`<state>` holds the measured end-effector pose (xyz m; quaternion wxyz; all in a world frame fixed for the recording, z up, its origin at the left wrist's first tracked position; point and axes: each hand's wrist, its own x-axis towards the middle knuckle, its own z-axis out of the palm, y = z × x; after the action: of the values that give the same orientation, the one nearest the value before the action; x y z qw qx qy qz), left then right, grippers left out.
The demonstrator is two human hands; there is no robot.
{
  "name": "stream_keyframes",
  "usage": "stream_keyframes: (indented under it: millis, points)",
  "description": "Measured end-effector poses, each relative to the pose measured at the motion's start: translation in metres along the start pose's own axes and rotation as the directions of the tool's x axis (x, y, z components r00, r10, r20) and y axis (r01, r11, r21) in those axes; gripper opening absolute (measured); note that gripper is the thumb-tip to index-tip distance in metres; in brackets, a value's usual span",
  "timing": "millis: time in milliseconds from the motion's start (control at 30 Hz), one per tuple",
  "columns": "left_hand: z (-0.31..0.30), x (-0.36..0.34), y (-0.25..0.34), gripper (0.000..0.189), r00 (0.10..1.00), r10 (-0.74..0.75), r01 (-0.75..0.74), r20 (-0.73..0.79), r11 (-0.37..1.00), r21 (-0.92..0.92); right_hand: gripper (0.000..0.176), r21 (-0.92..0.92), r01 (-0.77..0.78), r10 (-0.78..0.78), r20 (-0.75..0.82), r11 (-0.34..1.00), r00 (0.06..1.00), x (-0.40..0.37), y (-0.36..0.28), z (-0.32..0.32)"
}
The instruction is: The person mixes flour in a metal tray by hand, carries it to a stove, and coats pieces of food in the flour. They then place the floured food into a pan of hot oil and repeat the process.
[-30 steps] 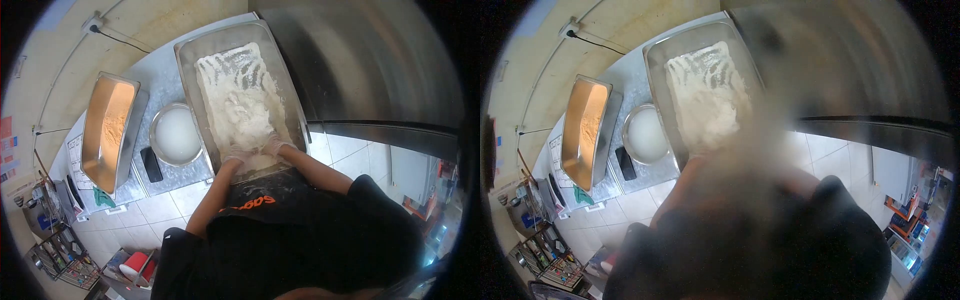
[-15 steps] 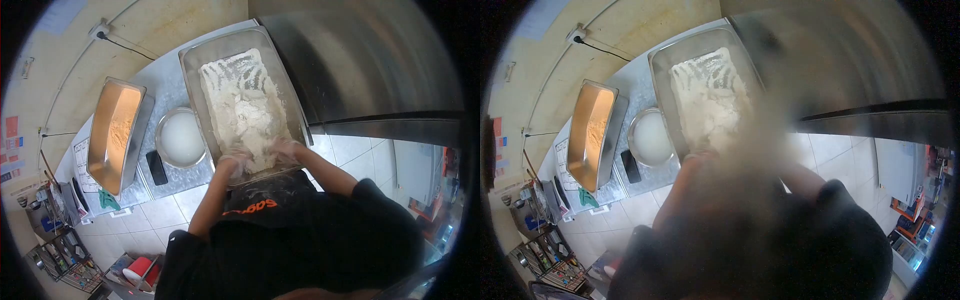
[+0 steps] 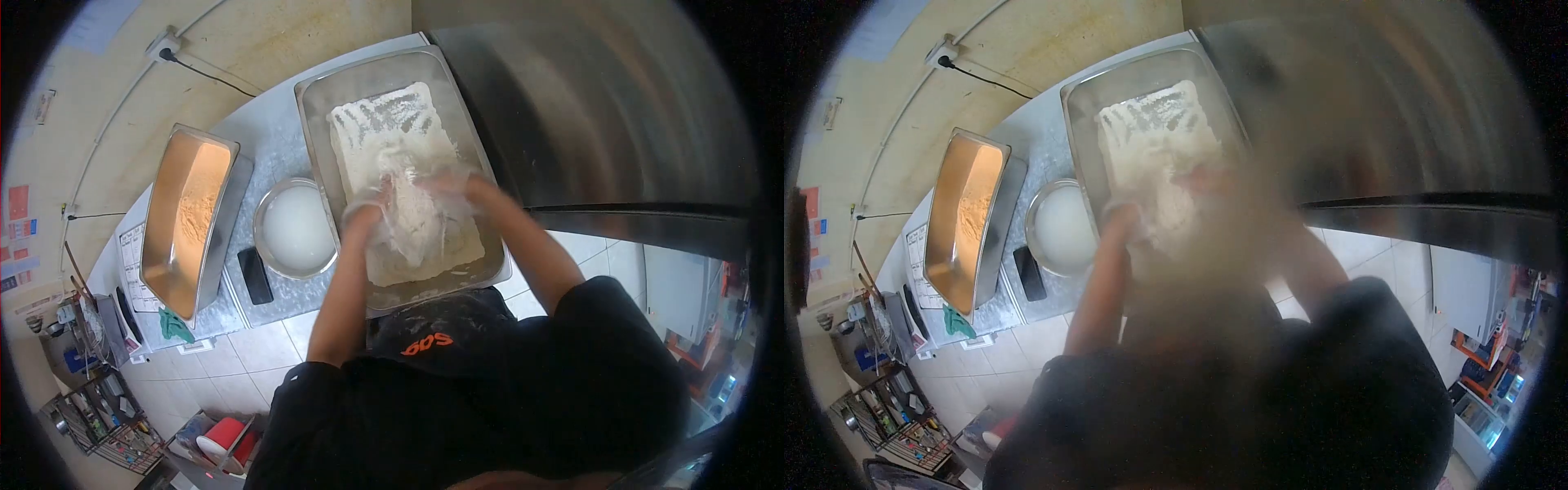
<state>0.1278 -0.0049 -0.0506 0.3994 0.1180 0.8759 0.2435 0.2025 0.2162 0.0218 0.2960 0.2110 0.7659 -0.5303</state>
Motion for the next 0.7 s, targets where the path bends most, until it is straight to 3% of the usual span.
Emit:
stream_keyframes:
  millis: [33,67,100,133,167,200,233,300,367,400,433,467,500,533,567,600,633,667,700]
  points:
    - [-0.028,-0.007,0.020,0.076,1.000,-0.006,0.006,0.011,1.000,-0.001,0.078,-0.167,0.027,-0.026,0.004,0.986,1.000,0.042,0.018,-0.018]
    - [-0.049,-0.009,0.025,0.071,0.999,0.030,-0.032,0.017,0.991,0.132,0.074,-0.326,0.051,-0.048,0.017,0.944,0.999,0.089,0.037,-0.037]
    - [-0.058,-0.005,0.026,0.067,0.997,0.068,-0.073,0.028,0.962,0.263,0.067,-0.366,0.039,-0.090,-0.123,0.930,0.988,0.101,0.018,-0.043]
    - [-0.057,0.008,0.031,0.067,0.997,0.069,-0.075,0.034,0.961,0.267,0.060,-0.408,0.026,-0.145,-0.265,0.912,0.953,0.109,-0.006,-0.042]
    - [-0.049,0.023,0.036,0.062,0.969,0.194,-0.145,-0.153,0.948,0.284,0.060,-0.405,0.024,-0.143,-0.267,0.914,0.953,0.121,0.000,-0.027]
    - [-0.041,0.035,0.038,0.058,0.888,0.312,-0.207,-0.338,0.927,0.311,0.055,-0.569,0.140,-0.295,-0.190,0.811,0.936,0.145,0.016,-0.007]
    - [-0.016,0.054,0.021,0.058,0.887,0.314,-0.208,-0.338,0.927,0.313,0.051,-0.702,0.245,-0.423,-0.089,0.669,0.902,0.168,0.037,0.011]
    - [0.041,0.093,-0.024,0.054,0.784,0.471,-0.237,-0.404,0.829,0.506,0.046,-0.564,0.490,-0.591,0.004,0.665,0.807,0.187,0.089,0.050]
    - [0.014,0.006,0.014,0.051,0.964,0.192,-0.165,-0.184,0.974,0.153,0.050,-0.848,0.505,-0.725,0.244,0.163,0.644,0.228,0.195,0.077]
    - [0.020,-0.008,0.003,0.051,0.973,0.187,-0.172,-0.134,0.978,0.115,0.053,-0.665,0.615,-0.572,0.331,0.423,0.751,0.176,0.151,0.058]
    - [0.023,-0.014,-0.006,0.052,0.979,0.185,-0.179,-0.083,0.981,0.078,0.056,-0.418,0.544,-0.386,0.407,0.727,0.828,0.117,0.101,0.038]
    - [0.020,-0.021,-0.005,0.052,0.980,0.185,-0.179,-0.077,0.981,0.077,0.058,-0.239,0.329,-0.191,0.462,0.914,0.866,0.053,0.045,0.016]
    - [0.015,-0.033,-0.001,0.055,0.987,0.144,-0.139,-0.070,0.987,0.078,0.058,-0.235,0.319,-0.182,0.466,0.918,0.866,0.011,0.018,0.015]
    - [0.015,-0.043,0.001,0.059,0.992,0.102,-0.096,-0.070,0.992,0.076,0.060,-0.362,0.167,-0.126,0.134,0.917,0.983,-0.022,-0.004,0.016]
    - [0.026,-0.056,-0.006,0.059,0.993,0.095,-0.091,-0.071,0.993,0.070,0.061,-0.431,-0.014,-0.090,-0.221,0.902,0.971,-0.045,-0.013,0.024]
    - [0.043,-0.068,-0.015,0.063,0.938,0.221,-0.136,-0.268,0.943,0.304,0.061,-0.434,-0.008,-0.097,-0.220,0.901,0.971,-0.061,-0.008,0.043]
    - [0.059,-0.070,-0.020,0.067,0.828,0.378,-0.120,-0.415,0.842,0.527,0.065,-0.307,-0.048,-0.071,-0.366,0.950,0.928,-0.077,0.000,0.064]
    - [0.085,-0.056,-0.027,0.067,0.825,0.379,-0.117,-0.420,0.841,0.528,0.069,-0.170,-0.069,-0.026,-0.500,0.983,0.866,-0.081,0.008,0.076]
    - [0.118,-0.034,-0.035,0.068,0.907,-0.086,0.134,-0.413,0.987,0.089,0.069,-0.176,-0.059,-0.038,-0.502,0.983,0.864,-0.073,0.012,0.076]
